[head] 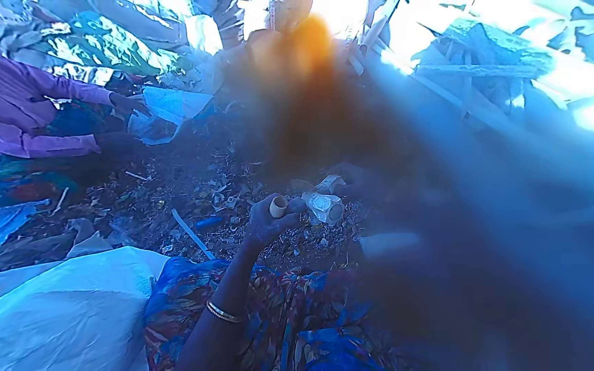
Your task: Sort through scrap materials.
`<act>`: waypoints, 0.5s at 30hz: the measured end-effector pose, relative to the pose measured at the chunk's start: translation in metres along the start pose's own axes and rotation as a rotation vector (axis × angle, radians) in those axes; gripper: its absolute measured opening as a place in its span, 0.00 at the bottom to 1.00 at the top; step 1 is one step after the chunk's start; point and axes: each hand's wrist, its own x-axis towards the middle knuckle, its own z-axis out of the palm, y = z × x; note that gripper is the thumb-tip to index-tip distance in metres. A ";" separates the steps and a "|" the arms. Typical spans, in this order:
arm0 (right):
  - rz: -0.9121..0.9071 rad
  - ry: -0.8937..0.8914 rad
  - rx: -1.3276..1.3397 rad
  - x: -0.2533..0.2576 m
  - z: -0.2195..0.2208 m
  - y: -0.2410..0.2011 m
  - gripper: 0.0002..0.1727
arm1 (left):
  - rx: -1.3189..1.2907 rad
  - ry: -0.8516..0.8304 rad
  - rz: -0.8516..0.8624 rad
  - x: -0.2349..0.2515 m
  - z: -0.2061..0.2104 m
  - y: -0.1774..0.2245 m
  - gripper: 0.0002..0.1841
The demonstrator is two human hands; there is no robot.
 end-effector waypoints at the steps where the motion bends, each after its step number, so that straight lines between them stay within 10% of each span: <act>1: 0.006 -0.003 -0.004 0.001 0.000 0.000 0.24 | -0.016 0.012 0.006 0.000 -0.001 0.000 0.14; 6: -0.186 0.040 -0.455 -0.011 0.007 -0.002 0.31 | -0.070 0.028 -0.089 0.000 -0.002 0.004 0.13; 8: 0.242 0.016 -0.641 -0.032 0.031 -0.063 0.31 | -0.026 0.002 -0.177 0.001 -0.002 0.007 0.11; 12: -0.533 0.135 -0.520 -0.023 0.021 0.007 0.26 | 0.059 -0.043 -0.320 0.004 0.000 0.004 0.10; 15: -0.212 -0.069 -0.673 -0.059 0.049 -0.057 0.31 | -0.015 -0.040 -0.367 0.004 0.003 -0.002 0.10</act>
